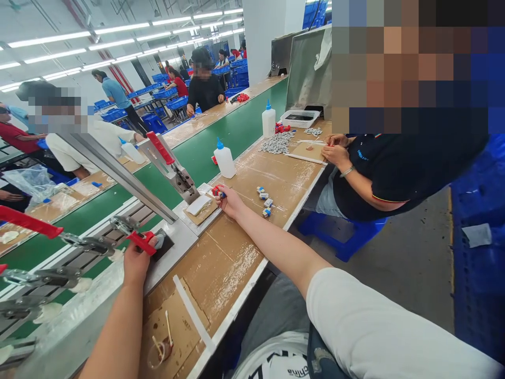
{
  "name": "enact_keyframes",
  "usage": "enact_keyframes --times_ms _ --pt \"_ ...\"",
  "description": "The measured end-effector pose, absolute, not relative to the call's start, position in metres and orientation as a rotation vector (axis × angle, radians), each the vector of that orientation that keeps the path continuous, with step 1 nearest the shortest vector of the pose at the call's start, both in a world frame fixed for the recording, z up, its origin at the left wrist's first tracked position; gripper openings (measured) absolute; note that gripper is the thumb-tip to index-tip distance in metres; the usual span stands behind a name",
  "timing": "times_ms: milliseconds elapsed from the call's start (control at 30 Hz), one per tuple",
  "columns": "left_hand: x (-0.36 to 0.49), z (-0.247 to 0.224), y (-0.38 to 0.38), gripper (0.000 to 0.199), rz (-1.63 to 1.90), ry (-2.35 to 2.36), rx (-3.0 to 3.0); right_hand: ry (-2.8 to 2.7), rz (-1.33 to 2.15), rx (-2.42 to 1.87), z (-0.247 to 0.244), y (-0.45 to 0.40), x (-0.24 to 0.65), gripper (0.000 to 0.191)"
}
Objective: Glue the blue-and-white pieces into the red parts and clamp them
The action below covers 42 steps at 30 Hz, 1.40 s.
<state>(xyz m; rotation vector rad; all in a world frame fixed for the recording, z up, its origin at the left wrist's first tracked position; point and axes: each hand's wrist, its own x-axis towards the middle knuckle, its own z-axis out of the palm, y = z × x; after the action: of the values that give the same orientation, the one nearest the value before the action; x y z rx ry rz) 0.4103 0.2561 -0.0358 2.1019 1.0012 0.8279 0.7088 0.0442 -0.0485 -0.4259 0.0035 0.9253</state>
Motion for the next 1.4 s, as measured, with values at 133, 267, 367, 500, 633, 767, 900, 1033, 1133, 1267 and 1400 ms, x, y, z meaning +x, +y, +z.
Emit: enact_keyframes --times_ms 133,267,367,500,633,767,900,1033,1133,1267,1400 --pt "0.413 -0.03 0.25 0.067 0.83 1.019 2.04 0.069 0.9 -0.448 -0.047 0.043 0.711 0.004" --pt "0.415 -0.029 0.248 0.068 0.846 0.995 2.045 0.132 0.913 -0.452 -0.045 0.04 0.713 0.015" --pt "0.413 -0.03 0.25 0.067 0.829 1.004 2.072 0.11 0.937 -0.4 -0.043 0.037 0.712 0.019" --pt "0.411 -0.032 0.253 0.063 0.818 1.022 2.092 0.105 0.972 -0.338 -0.042 0.034 0.713 0.016" --pt "0.41 -0.035 0.256 0.062 0.815 1.01 2.106 0.094 0.985 -0.306 -0.043 0.035 0.714 0.015" --pt "0.41 -0.035 0.256 0.06 0.823 1.0 2.11 0.087 0.976 -0.273 -0.043 0.035 0.713 0.017" --pt "0.412 -0.031 0.25 0.06 0.844 1.02 2.085 0.087 0.972 -0.252 -0.044 0.034 0.714 0.018" --pt "0.413 -0.027 0.246 0.059 0.844 1.023 2.056 0.085 0.98 -0.242 -0.044 0.033 0.714 0.015" --pt "0.413 -0.026 0.245 0.06 0.835 1.018 2.059 0.078 0.989 -0.232 -0.044 0.032 0.714 0.012" --pt "0.413 -0.026 0.244 0.063 0.828 0.994 2.063 0.055 1.026 -0.222 -0.043 0.031 0.713 0.009" --pt "0.414 -0.025 0.243 0.064 0.827 1.007 2.032 0.018 1.051 -0.241 -0.042 0.03 0.712 0.008"
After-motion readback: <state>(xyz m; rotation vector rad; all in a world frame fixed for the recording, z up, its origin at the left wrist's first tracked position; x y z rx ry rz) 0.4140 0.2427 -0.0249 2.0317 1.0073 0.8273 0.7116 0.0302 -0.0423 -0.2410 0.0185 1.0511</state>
